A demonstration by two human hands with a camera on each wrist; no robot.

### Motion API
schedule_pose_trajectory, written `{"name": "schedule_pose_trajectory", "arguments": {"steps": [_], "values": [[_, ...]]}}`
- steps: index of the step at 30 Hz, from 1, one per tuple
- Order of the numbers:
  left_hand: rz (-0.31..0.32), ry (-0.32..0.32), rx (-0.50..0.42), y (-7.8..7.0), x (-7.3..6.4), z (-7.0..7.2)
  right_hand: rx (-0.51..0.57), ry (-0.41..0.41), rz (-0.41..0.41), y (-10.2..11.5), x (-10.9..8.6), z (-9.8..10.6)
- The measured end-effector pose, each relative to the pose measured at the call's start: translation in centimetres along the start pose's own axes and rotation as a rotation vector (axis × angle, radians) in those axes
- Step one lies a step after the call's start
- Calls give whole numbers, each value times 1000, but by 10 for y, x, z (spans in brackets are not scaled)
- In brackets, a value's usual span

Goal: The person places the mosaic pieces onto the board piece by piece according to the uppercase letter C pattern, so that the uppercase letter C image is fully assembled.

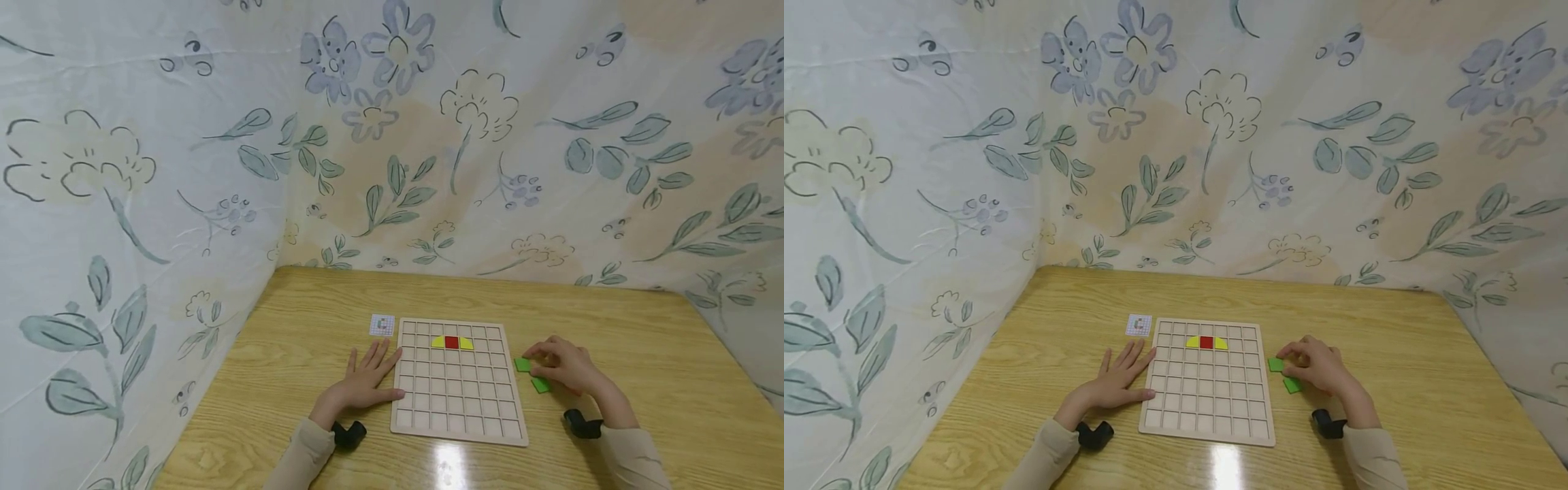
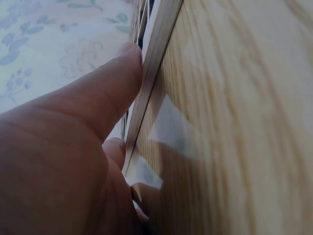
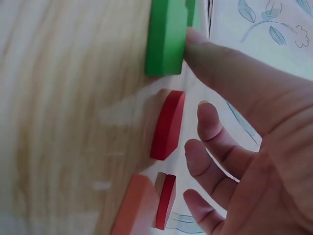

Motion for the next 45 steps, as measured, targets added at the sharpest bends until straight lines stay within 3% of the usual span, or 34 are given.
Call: {"name": "schedule_pose_trajectory", "arguments": {"steps": [11,30,45], "values": [[-16,-7,-1,-1,-4,2,-77,-53,39,5,-4,-2],[-29,-6,-2,0,-8,0,-22,-89,68,18,-7,-2],[-26,-7,-9,-2,-9,3,46,-95,121,41,10,-15]]}}
Point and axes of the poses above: each hand's wrist, its own x-axis towards the middle knuckle, its own z-axis out of the back of the hand, y = z × x, the point moved 2 cm from there along x, towards the middle knuckle, and after that the axes turned 8 degrees about x, right-handed, at the moved point
